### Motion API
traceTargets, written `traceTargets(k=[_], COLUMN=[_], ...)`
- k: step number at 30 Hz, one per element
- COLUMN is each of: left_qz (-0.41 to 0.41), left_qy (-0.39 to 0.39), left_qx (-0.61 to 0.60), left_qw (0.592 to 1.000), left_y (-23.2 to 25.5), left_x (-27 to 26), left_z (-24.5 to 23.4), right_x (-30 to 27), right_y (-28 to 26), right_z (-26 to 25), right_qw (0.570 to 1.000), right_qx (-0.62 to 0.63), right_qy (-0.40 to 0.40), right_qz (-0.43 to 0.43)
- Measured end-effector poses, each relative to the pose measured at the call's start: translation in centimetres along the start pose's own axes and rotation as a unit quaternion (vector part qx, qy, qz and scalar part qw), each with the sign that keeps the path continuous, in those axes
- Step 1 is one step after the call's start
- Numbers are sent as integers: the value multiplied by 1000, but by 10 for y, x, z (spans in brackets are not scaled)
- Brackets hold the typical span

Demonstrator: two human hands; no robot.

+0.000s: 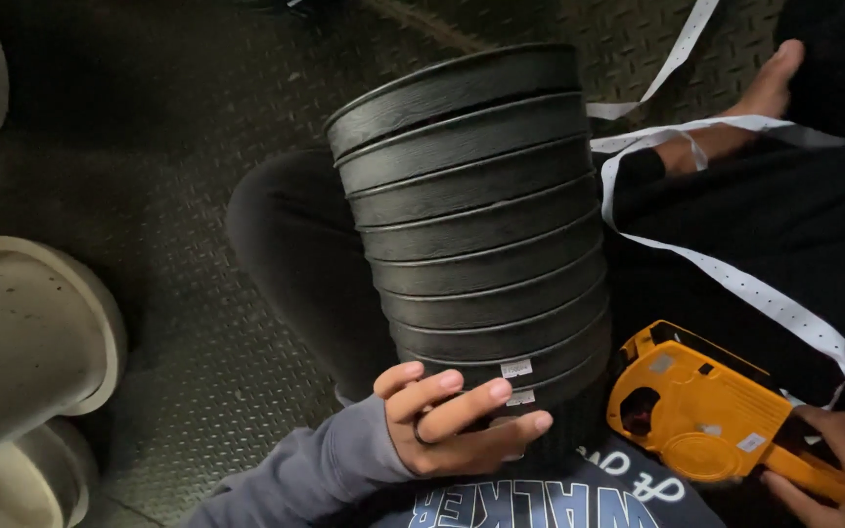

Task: Applying small white labels to the ridges of a black plastic container while sitting on the floor.

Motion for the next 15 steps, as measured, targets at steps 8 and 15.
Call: traceTargets(k=[8,15], left_qz=[-3,-3], left_qy=[-29,-27], left_qx=[-4,-103], left_qw=[1000,994], left_y=[-2,-12], left_x=[1,5], left_z=[4,6], right_x=[-3,12], right_y=[-17,13], right_z=[-31,-18], right_qw=[999,994], right_qx=[32,92], right_qy=[-23,-20], right_qz=[24,48])
Point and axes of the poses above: each hand's wrist, its own x-axis towards the middle knuckle, its own z-axis out of the palm, y = z × x, the point moved 10 cm from there along x, towards the middle knuckle, and after that the axes turned 14 degrees about -y, right-handed, at the moved point
